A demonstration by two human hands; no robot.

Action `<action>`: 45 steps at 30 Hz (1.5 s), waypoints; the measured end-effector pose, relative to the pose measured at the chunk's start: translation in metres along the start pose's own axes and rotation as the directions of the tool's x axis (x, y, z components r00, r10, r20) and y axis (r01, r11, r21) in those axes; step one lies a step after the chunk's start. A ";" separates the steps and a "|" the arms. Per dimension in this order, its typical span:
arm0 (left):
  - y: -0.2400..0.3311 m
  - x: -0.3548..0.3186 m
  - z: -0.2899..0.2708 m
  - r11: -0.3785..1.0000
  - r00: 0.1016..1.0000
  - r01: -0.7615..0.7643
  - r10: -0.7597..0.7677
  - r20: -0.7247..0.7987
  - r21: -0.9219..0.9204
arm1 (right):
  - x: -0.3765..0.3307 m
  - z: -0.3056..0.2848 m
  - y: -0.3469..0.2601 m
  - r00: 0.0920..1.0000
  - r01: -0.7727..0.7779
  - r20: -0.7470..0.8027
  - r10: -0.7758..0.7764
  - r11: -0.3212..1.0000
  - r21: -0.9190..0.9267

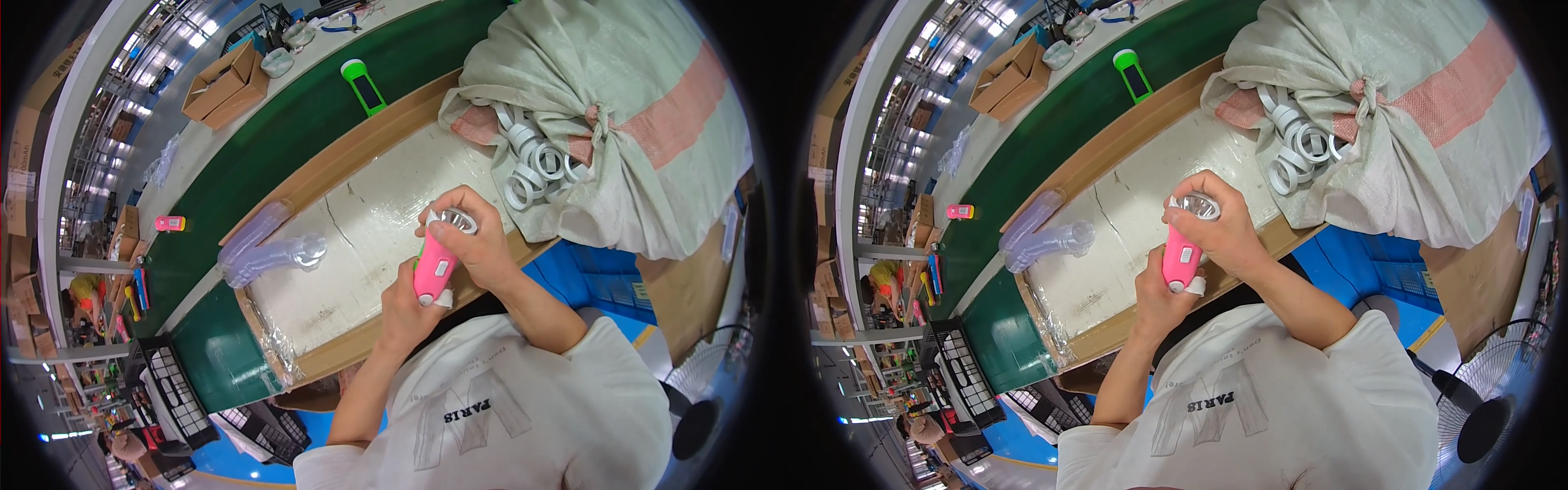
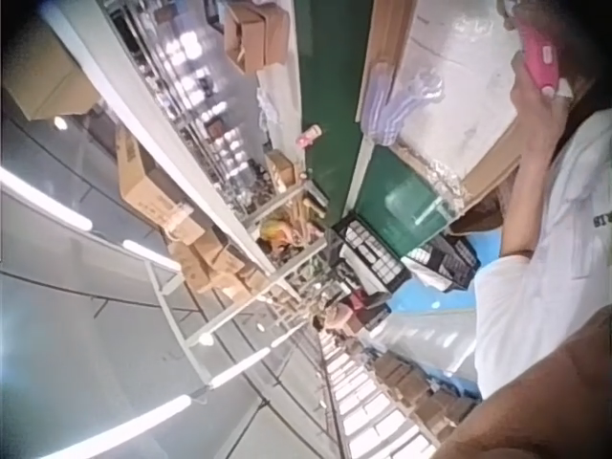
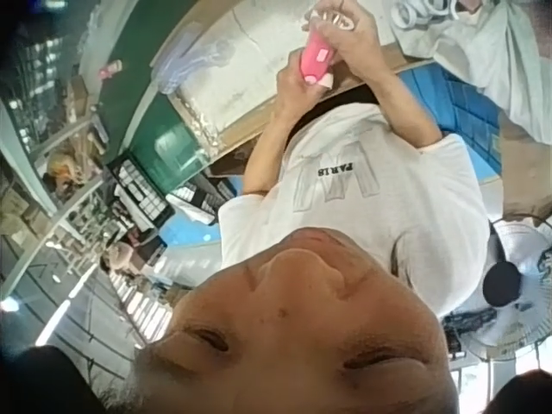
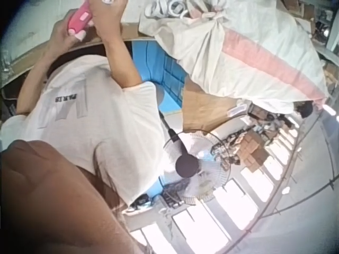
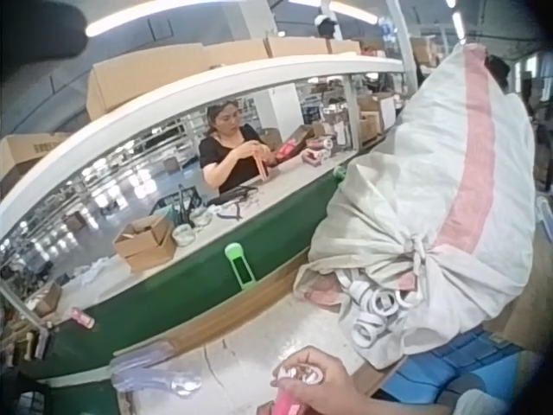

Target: Assembling the lens and reflector components onto the bodies of various plastic flashlights.

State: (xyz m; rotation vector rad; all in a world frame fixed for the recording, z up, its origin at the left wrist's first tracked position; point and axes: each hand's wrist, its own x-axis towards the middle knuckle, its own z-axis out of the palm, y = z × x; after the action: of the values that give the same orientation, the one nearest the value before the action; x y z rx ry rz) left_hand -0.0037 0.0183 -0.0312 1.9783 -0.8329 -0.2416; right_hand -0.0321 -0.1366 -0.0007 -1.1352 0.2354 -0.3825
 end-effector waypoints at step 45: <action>0.025 -0.010 -0.006 0.969 0.979 0.189 -0.173 0.111 -0.159 | 0.000 -0.003 -0.002 0.995 -0.066 0.087 0.045 0.966 0.251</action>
State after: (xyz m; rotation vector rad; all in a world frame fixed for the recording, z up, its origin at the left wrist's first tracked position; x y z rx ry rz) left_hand -0.0197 0.0207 -0.0085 1.8948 -0.6682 -0.5020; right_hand -0.0338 -0.1395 -0.0004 -0.8880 0.1421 -0.3067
